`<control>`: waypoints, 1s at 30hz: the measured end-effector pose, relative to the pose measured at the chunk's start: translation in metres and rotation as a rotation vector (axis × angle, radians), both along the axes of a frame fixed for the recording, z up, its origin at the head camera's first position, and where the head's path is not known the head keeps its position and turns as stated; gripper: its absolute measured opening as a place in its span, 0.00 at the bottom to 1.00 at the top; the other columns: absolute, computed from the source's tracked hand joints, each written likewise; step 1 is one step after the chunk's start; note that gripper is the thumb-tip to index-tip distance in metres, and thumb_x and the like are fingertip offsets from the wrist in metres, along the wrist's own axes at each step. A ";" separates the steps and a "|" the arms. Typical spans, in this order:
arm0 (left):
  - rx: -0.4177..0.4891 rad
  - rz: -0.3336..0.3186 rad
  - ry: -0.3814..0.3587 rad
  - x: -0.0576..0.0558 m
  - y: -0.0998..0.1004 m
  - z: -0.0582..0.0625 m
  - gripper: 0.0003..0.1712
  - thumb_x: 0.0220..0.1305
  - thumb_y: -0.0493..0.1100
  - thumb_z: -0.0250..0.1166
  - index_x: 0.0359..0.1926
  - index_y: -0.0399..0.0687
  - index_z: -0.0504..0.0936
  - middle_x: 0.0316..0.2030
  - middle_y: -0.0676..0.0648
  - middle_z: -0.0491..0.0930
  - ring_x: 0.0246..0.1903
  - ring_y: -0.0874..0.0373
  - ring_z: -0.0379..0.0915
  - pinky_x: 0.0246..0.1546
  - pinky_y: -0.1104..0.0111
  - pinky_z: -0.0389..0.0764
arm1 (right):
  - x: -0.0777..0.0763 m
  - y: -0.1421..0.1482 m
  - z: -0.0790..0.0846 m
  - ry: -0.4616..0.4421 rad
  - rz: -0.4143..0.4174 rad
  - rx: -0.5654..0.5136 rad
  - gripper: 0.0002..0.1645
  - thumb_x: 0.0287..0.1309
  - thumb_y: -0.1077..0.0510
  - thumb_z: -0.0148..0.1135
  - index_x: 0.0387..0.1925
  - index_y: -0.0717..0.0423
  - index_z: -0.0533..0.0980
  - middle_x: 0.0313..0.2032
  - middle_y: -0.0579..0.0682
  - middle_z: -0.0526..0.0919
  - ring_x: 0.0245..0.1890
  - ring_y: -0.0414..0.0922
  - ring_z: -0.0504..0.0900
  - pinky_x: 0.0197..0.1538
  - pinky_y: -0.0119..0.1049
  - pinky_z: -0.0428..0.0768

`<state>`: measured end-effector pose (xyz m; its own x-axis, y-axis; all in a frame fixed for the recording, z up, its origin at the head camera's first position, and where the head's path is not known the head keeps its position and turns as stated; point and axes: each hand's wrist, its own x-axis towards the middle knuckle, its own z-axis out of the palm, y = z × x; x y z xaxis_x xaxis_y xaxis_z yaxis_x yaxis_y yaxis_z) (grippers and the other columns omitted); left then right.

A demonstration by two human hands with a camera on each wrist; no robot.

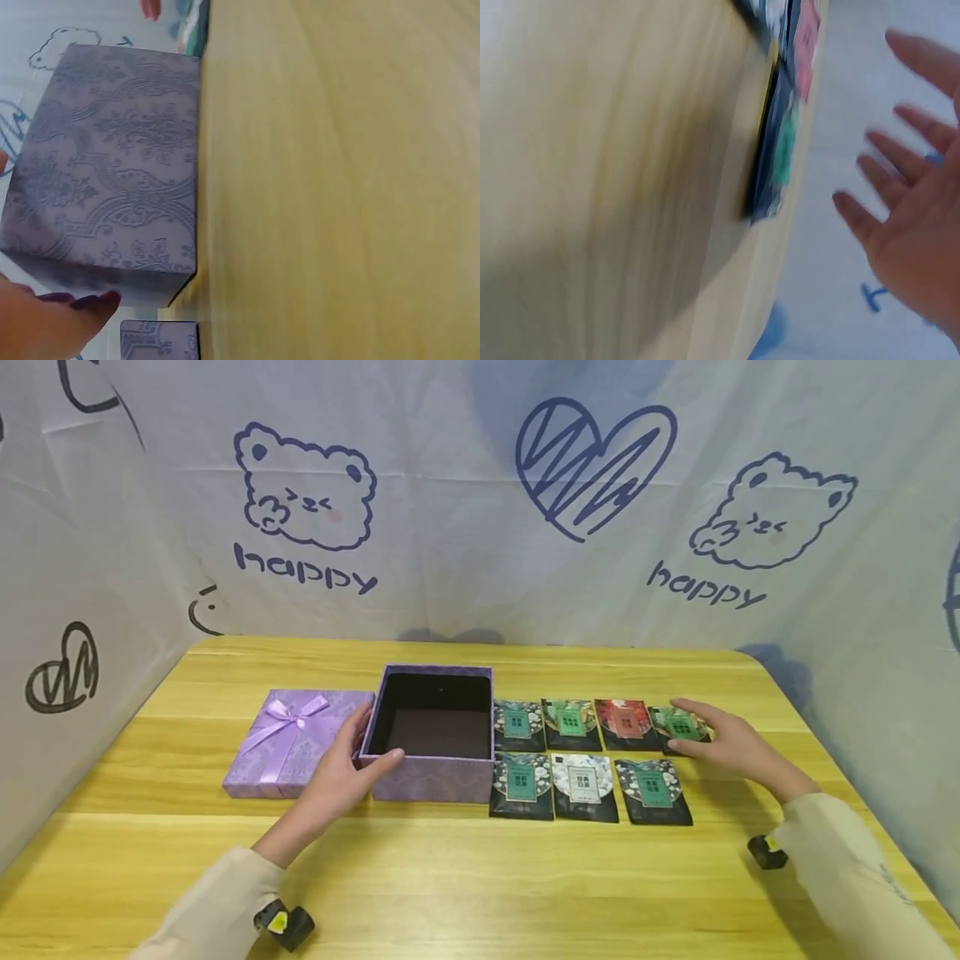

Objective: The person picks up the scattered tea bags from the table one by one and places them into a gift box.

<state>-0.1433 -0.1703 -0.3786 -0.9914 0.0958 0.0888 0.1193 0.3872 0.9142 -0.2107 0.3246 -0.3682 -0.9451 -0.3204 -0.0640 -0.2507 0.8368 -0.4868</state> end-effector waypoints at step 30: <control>0.114 0.057 -0.051 0.003 0.005 -0.006 0.46 0.63 0.41 0.66 0.75 0.41 0.50 0.68 0.34 0.60 0.58 0.43 0.66 0.49 0.71 0.73 | -0.048 0.041 -0.025 -0.234 0.018 -0.055 0.61 0.46 0.47 0.76 0.72 0.68 0.52 0.68 0.75 0.51 0.64 0.74 0.50 0.59 0.70 0.55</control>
<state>-0.1407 -0.1657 -0.3843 -0.9985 0.0318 0.0454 0.0526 0.2849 0.9571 -0.2591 0.3655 -0.3934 -0.9007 -0.3460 -0.2626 -0.1400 0.8036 -0.5784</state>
